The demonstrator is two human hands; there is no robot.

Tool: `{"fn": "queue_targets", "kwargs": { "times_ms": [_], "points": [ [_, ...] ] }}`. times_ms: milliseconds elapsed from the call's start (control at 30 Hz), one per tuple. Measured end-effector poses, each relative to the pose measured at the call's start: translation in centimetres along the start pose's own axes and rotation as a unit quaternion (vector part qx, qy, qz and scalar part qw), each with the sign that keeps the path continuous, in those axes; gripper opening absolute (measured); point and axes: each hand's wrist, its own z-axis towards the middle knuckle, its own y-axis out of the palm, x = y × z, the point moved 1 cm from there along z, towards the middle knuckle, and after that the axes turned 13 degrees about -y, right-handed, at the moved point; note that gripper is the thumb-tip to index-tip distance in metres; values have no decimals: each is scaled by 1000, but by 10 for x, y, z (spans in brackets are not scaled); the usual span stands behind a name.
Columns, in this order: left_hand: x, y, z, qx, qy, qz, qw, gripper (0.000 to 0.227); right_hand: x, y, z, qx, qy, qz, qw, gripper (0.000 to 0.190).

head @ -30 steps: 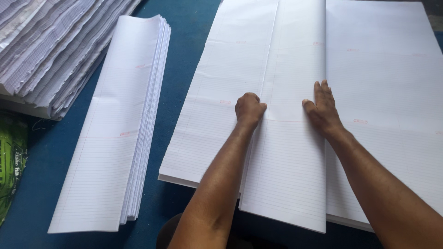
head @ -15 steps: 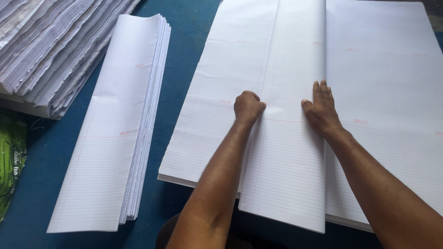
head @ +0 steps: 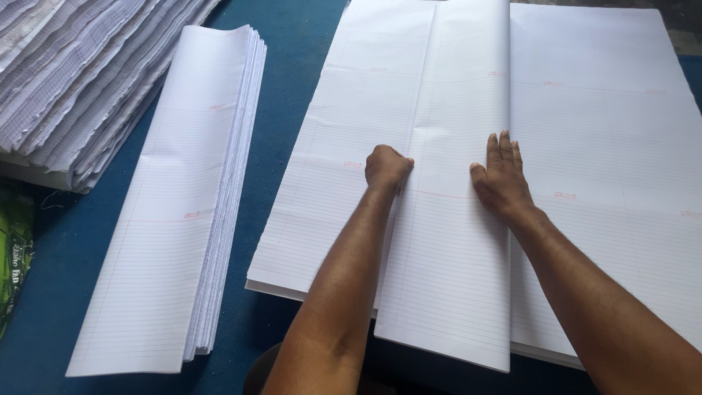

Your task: The person folds a large sheet of lined paper in half lengthwise, then folds it again to create a quarter-width strip. They use a small dark tool to press and crease the folds. The folded paper is placed on a stack of similar sheets.

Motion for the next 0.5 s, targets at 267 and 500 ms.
{"fn": "queue_targets", "kwargs": {
  "times_ms": [267,500],
  "points": [
    [12,-11,-11,-12,-39,32,999,16,4,4,1,-10,2,-31,999,76],
    [16,-13,-13,-7,-36,36,999,14,6,8,3,-22,-12,-97,995,73]
  ]
}}
